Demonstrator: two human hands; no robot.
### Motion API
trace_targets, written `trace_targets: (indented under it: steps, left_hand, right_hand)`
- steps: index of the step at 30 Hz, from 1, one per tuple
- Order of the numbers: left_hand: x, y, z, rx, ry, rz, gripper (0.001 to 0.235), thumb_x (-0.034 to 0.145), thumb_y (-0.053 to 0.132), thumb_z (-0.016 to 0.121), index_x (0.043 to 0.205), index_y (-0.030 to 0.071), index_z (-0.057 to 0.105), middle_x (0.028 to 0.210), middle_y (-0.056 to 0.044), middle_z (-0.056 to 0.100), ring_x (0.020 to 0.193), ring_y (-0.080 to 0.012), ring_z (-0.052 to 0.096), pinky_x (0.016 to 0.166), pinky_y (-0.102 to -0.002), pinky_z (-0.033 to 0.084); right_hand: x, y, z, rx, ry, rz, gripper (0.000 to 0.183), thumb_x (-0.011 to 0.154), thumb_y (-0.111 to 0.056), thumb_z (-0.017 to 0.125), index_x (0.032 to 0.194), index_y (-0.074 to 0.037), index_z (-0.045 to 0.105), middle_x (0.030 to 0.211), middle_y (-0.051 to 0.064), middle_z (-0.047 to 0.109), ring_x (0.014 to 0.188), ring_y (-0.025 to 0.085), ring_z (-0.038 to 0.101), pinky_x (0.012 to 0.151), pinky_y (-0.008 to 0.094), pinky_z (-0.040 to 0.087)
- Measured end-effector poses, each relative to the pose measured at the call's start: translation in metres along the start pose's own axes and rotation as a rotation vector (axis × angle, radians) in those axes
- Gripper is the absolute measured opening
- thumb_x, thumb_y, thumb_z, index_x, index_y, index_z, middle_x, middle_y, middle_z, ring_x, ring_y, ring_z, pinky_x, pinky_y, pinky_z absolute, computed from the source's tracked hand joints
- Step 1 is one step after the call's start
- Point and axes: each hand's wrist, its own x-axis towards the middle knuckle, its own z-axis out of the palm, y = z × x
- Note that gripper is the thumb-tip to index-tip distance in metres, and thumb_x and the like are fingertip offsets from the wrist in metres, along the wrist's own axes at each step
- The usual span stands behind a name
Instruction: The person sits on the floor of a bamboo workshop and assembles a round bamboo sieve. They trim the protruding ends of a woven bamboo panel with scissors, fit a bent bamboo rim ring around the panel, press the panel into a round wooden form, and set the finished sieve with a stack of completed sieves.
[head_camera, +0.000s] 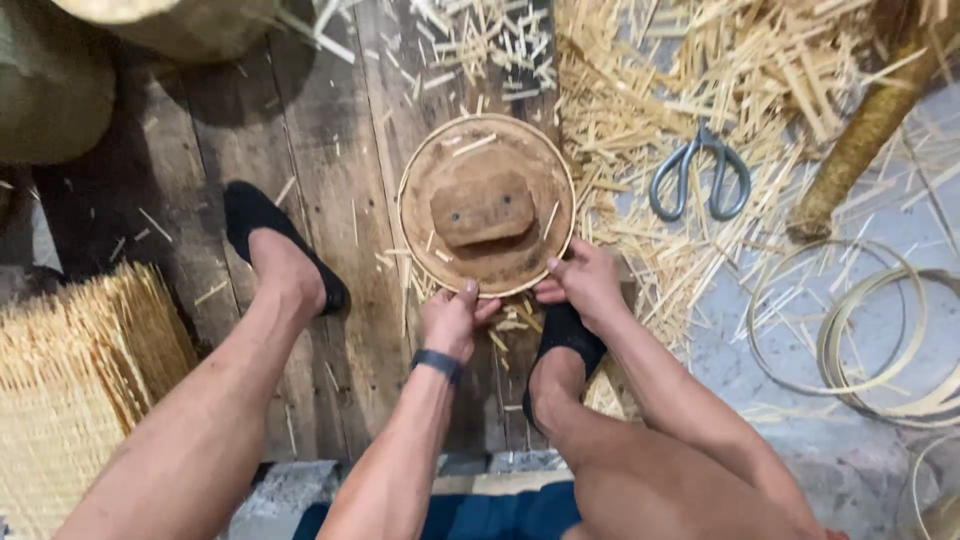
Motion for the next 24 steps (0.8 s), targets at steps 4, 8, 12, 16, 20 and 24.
trace_targets:
  steps: [4, 8, 12, 16, 20, 24]
  left_hand:
    - [-0.02, 0.088, -0.026, 0.443, -0.148, 0.142, 0.024, 0.094, 0.008, 0.067, 0.113, -0.006, 0.064, 0.097, -0.014, 0.075, 0.081, -0.0252, 0.076, 0.071, -0.038, 0.067]
    - [-0.098, 0.197, 0.019, 1.329, -0.128, 0.541, 0.027, 0.099, 0.022, 0.07, 0.118, 0.005, 0.078, 0.085, -0.019, 0.077, 0.078, -0.0296, 0.072, 0.07, -0.042, 0.058]
    - [-0.089, 0.168, 0.044, 0.575, -0.476, 0.98, 0.04, 0.107, 0.032, 0.069, 0.132, 0.0, 0.07, 0.119, -0.017, 0.068, 0.112, -0.0227, 0.07, 0.098, -0.035, 0.059]
    - [-0.082, 0.145, 0.067, 0.534, -0.259, 1.082, 0.051, 0.11, 0.048, 0.053, 0.135, 0.005, 0.064, 0.119, -0.017, 0.074, 0.113, -0.0207, 0.07, 0.095, -0.034, 0.055]
    - [-0.077, 0.147, 0.069, 0.662, -0.171, 1.04, 0.057, 0.104, 0.055, 0.052, 0.131, 0.007, 0.069, 0.104, -0.014, 0.079, 0.097, -0.0196, 0.076, 0.081, -0.033, 0.06]
    - [-0.075, 0.156, 0.07, 0.701, -0.189, 1.153, 0.057, 0.107, 0.057, 0.05, 0.129, 0.008, 0.07, 0.099, -0.012, 0.079, 0.091, -0.0194, 0.077, 0.076, -0.033, 0.061]
  right_hand:
    - [-0.016, -0.059, 0.004, -0.402, -0.085, -0.168, 0.082, 0.077, -0.025, 0.082, 0.144, 0.003, 0.044, 0.122, 0.027, 0.058, 0.108, 0.037, 0.061, 0.09, 0.049, 0.053]
    - [-0.028, -0.121, 0.047, -0.764, -0.136, -0.726, 0.137, 0.048, -0.042, 0.103, 0.151, 0.006, 0.025, 0.141, 0.032, 0.038, 0.133, 0.042, 0.038, 0.112, 0.054, 0.034]
    - [-0.023, -0.118, 0.061, -0.625, -0.086, -0.674, 0.118, 0.053, -0.038, 0.101, 0.142, 0.005, 0.037, 0.131, 0.026, 0.053, 0.125, 0.037, 0.051, 0.109, 0.047, 0.042]
    - [-0.018, -0.103, 0.061, -0.393, 0.074, -0.512, 0.091, 0.065, -0.032, 0.096, 0.135, 0.001, 0.047, 0.123, 0.016, 0.067, 0.116, 0.026, 0.066, 0.103, 0.038, 0.053]
    - [-0.017, -0.096, 0.059, -0.292, 0.111, -0.581, 0.087, 0.068, -0.029, 0.095, 0.134, 0.002, 0.048, 0.119, 0.015, 0.068, 0.11, 0.024, 0.068, 0.098, 0.036, 0.056]
    - [-0.024, -0.106, 0.054, -0.278, 0.083, -0.565, 0.084, 0.069, -0.03, 0.094, 0.133, 0.002, 0.05, 0.117, 0.015, 0.069, 0.108, 0.023, 0.069, 0.096, 0.035, 0.057]
